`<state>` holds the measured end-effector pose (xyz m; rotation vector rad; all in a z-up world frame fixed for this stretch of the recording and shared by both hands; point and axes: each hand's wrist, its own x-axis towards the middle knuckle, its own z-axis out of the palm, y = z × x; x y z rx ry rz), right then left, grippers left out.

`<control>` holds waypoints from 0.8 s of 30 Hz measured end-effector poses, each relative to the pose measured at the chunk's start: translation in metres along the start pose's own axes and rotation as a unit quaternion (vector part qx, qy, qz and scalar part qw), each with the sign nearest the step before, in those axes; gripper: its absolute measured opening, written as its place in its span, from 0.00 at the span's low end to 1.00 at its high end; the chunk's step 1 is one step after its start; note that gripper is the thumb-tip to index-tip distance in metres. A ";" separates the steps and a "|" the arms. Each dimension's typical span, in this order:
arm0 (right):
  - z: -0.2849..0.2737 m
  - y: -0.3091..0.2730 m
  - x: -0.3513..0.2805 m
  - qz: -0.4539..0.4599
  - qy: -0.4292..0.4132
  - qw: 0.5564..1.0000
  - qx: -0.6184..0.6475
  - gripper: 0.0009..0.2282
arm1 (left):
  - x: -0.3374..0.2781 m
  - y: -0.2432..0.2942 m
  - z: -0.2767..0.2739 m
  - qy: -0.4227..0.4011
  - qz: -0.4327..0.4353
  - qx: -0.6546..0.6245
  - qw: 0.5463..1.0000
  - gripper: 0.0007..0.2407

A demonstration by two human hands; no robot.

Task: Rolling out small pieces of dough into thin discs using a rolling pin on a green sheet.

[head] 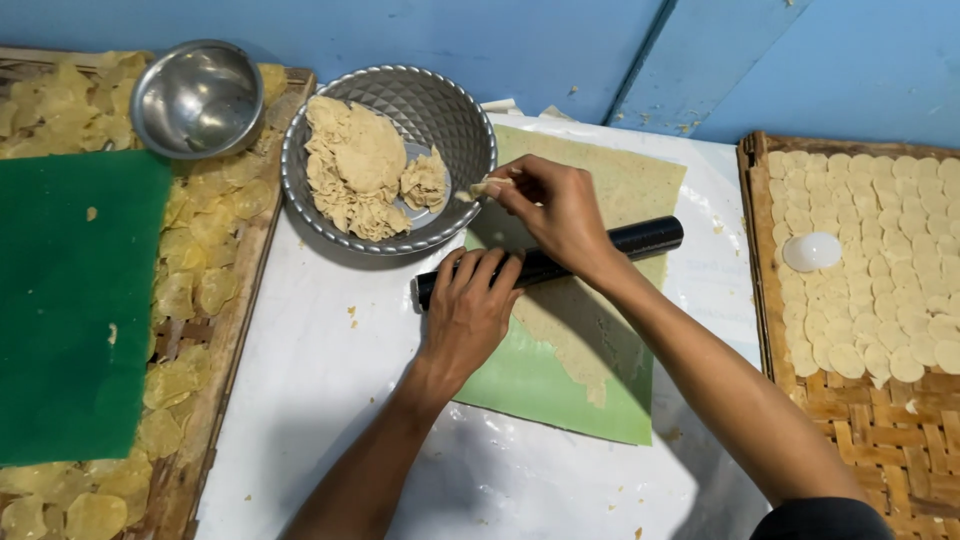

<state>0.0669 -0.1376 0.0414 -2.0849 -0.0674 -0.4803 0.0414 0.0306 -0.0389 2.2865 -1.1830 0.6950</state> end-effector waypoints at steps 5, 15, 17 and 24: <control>-0.045 -0.034 -0.050 0.037 0.028 0.998 -0.042 0.06 | 0.003 0.001 -0.007 -0.006 0.002 0.000 1.000 0.16; -0.070 -0.008 -0.178 0.091 0.032 0.975 -0.201 0.04 | 0.000 0.000 -0.001 -0.009 0.002 0.019 1.000 0.18; -0.070 -0.001 -0.184 0.085 0.024 0.973 -0.214 0.04 | 0.000 0.001 0.000 -0.009 -0.001 0.020 1.000 0.18; -0.060 -0.013 -0.176 -0.032 -0.019 0.929 -0.369 0.05 | 0.000 0.005 -0.004 -0.011 -0.006 0.019 1.000 0.17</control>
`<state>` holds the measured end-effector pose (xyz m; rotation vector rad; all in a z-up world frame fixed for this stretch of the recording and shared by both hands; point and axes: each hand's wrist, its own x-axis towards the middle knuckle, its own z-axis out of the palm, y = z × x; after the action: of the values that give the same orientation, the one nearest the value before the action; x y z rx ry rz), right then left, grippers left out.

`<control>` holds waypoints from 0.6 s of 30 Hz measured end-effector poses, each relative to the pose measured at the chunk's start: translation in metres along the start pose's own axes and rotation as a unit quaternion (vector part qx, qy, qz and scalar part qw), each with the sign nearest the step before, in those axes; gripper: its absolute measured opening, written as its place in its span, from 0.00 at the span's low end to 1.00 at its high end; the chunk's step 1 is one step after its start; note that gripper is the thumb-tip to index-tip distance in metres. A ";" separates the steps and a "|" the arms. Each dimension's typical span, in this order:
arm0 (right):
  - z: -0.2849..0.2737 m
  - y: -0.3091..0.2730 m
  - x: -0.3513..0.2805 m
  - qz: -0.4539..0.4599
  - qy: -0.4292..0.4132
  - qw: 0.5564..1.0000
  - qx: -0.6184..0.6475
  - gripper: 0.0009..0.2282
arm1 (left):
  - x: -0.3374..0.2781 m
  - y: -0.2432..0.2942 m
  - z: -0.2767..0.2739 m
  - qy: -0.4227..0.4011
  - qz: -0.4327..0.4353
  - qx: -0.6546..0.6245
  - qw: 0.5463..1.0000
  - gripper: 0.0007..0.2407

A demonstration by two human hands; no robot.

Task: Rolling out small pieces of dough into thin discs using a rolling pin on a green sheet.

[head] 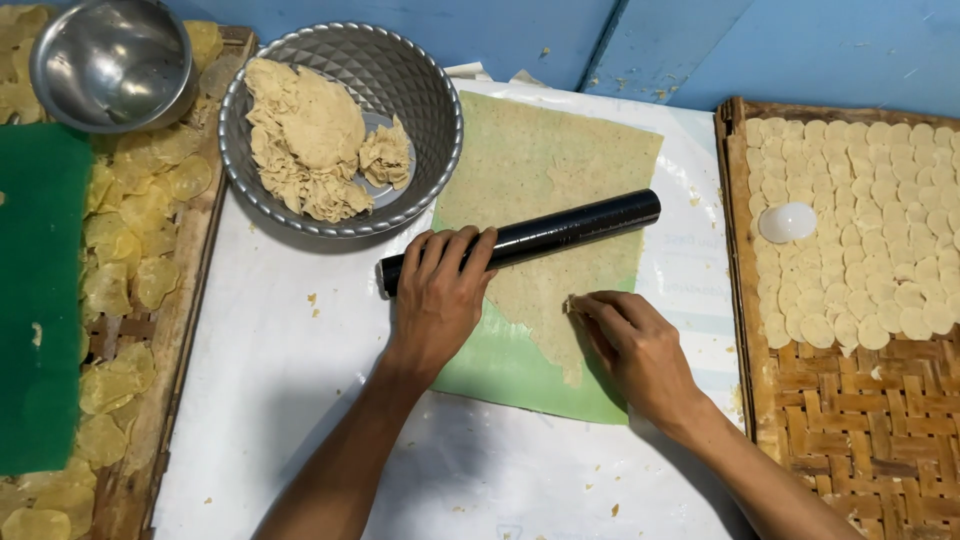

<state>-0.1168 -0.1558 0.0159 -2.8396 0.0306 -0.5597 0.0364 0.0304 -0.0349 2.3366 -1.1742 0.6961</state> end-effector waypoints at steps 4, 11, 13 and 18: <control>0.010 0.021 -0.010 0.006 0.013 1.000 0.019 0.07 | 0.001 -0.001 0.000 -0.003 0.000 -0.001 1.000 0.18; 0.016 0.023 -0.011 0.014 0.008 1.000 0.024 0.07 | 0.002 0.000 -0.001 -0.001 0.003 -0.003 1.000 0.18; 0.018 0.017 -0.012 0.013 0.001 0.999 0.033 0.07 | 0.001 -0.001 -0.001 -0.003 -0.003 -0.003 1.000 0.18; 0.012 0.005 -0.011 0.026 -0.010 0.999 0.032 0.04 | 0.002 0.000 0.000 0.000 -0.001 -0.010 1.000 0.18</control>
<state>-0.1222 -0.1568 0.0001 -2.7729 0.0805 -0.5109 0.0377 0.0295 -0.0335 2.3214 -1.1727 0.6811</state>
